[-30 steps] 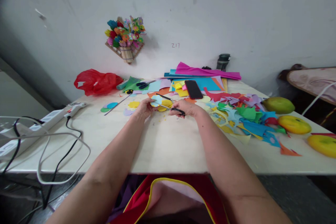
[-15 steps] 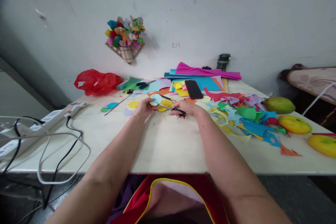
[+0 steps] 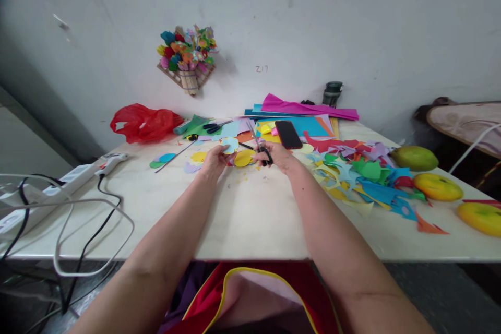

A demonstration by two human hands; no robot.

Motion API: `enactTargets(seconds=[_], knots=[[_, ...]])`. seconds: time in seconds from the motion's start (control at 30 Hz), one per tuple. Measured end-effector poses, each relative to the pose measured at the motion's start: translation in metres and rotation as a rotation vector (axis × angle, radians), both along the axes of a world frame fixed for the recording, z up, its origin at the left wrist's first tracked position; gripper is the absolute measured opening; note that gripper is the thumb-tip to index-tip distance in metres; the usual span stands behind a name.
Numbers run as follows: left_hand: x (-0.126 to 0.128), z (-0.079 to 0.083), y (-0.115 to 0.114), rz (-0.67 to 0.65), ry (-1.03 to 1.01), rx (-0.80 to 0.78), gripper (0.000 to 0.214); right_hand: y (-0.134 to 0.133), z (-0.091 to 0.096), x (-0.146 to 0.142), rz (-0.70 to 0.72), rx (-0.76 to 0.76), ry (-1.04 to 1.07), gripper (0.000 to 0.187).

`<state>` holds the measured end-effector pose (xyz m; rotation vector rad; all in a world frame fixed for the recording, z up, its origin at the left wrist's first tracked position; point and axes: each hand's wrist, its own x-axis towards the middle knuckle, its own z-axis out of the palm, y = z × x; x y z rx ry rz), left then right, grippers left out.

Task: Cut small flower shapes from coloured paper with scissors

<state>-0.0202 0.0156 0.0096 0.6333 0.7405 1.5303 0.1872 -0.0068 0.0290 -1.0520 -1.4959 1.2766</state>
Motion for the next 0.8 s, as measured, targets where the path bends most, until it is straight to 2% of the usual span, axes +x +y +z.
enactTargets(seconds=[0.07,0.17,0.43,0.8], knots=[[0.004,-0.001,-0.001,-0.023,0.03,0.034,0.013,0.003,-0.006,-0.011,-0.143,-0.011,0.116,0.043],[0.011,-0.003,-0.004,-0.069,0.084,0.065,0.015,0.002,-0.011,-0.026,-0.233,-0.056,0.211,0.045],[0.02,-0.003,-0.009,-0.13,0.122,0.107,0.018,-0.003,-0.011,-0.039,-0.283,-0.064,0.334,0.049],[0.02,0.0,-0.013,-0.115,0.114,0.096,0.019,-0.002,-0.012,-0.039,-0.26,-0.047,0.369,0.049]])
